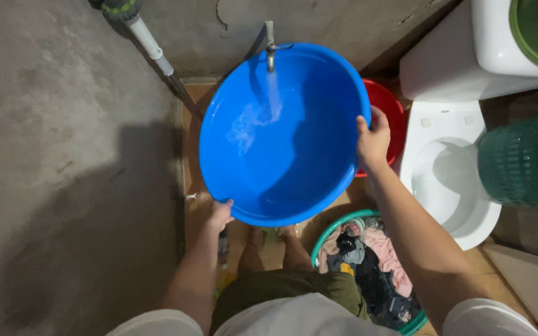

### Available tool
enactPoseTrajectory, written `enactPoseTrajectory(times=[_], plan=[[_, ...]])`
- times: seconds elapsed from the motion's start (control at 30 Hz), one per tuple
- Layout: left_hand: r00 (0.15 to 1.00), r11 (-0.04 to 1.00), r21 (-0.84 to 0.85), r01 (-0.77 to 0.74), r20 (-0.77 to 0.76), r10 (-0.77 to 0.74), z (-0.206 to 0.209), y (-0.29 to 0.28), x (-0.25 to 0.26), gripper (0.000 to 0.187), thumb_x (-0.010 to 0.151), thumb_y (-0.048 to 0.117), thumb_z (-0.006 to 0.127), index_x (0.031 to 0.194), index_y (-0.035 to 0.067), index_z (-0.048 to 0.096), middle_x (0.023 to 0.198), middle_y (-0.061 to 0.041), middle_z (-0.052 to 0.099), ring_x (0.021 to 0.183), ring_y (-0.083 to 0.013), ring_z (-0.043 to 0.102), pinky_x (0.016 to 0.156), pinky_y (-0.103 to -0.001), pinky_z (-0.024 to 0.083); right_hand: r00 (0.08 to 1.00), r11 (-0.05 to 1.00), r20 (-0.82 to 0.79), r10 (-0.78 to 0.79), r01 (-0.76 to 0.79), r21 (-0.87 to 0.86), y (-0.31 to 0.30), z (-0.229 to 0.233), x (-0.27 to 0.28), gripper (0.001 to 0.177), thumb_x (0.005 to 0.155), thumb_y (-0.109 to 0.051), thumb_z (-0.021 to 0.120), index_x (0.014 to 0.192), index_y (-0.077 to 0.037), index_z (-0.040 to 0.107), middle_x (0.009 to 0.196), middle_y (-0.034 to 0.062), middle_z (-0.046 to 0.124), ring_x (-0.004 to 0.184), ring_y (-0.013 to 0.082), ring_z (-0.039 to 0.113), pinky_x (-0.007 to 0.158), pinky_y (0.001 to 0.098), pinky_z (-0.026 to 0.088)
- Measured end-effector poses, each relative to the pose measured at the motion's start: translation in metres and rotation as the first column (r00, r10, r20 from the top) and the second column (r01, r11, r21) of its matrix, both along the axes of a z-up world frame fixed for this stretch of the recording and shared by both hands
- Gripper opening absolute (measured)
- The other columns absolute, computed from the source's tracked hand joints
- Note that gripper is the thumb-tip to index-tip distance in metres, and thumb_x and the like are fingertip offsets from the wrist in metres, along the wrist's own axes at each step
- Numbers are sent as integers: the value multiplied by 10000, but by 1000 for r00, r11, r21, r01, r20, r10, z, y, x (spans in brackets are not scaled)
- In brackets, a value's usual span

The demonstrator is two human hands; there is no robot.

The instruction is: The person fills a blue basin with water and pours it into a laundry basket. They then pick up a red bucket, apply liquid soap to a yellow sponge, and scrub the outside of the bucket. Finally, they rinse the bucket under running water from a tap.

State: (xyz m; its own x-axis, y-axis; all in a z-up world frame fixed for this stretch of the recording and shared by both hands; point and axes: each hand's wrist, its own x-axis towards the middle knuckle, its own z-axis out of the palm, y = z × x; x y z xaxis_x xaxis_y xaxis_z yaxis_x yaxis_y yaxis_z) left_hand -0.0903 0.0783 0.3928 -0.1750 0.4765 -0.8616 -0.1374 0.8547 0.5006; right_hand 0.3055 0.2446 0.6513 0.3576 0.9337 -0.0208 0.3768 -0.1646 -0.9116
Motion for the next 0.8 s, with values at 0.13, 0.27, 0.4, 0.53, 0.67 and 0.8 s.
enactPoseTrajectory(times=[0.13, 0.27, 0.4, 0.53, 0.67, 0.8], plan=[[893, 968, 45, 246, -400, -208, 7, 18, 0, 623, 909, 272, 695, 1456, 80, 467, 1294, -196, 615, 1174, -416, 603, 951, -497, 491, 978, 996, -191, 84, -90, -22, 22, 14, -37, 550, 963, -142, 753, 1417, 16, 485, 988, 132, 732, 815, 170, 702, 698, 298, 581], [941, 878, 347, 330, -192, -278, 80, 40, 34, 564, 1026, 593, 530, 1184, 98, 750, 1242, -155, 735, 1227, -319, 651, 1031, -397, 475, 974, 976, -206, 95, -132, -172, 37, 6, -116, 803, 887, -112, 748, 1518, -8, 264, 813, 130, 642, 603, 216, 629, 484, 360, 522], [842, 612, 584, 534, -437, -317, 193, 40, 61, 475, 865, 461, 728, 1081, 38, 725, 942, -180, 770, 887, -299, 760, 772, -395, 568, 978, 974, -12, 209, -209, -84, 44, -5, -167, 855, 879, -122, 779, 1534, 24, 249, 768, 123, 693, 590, 207, 679, 528, 372, 568], [879, 683, 604, 411, -460, -122, 228, 58, 63, 429, 954, 454, 687, 959, 32, 761, 735, -142, 716, 644, -199, 653, 617, -388, 515, 954, 939, -122, 275, -294, -178, 82, -27, -179, 783, 930, -166, 701, 1582, -56, 283, 764, 132, 699, 575, 234, 703, 535, 418, 602], [919, 699, 621, 355, -370, -138, 204, 75, 37, 436, 962, 437, 671, 912, 9, 735, 654, -106, 658, 604, -133, 583, 586, -373, 494, 910, 898, 165, 379, -320, -301, 141, -64, -167, 647, 1018, -204, 627, 1589, -102, 341, 1116, 260, 730, 813, 385, 777, 771, 456, 626], [862, 661, 593, 459, -477, -170, 179, 75, 9, 463, 983, 430, 651, 881, -17, 718, 625, -95, 616, 595, -117, 591, 586, -357, 485, 780, 924, 510, 363, -232, -304, 203, -71, -145, 987, 764, -77, 697, 1597, -141, 170, 1538, 339, 237, 1333, 491, 370, 1027, 558, 413]])
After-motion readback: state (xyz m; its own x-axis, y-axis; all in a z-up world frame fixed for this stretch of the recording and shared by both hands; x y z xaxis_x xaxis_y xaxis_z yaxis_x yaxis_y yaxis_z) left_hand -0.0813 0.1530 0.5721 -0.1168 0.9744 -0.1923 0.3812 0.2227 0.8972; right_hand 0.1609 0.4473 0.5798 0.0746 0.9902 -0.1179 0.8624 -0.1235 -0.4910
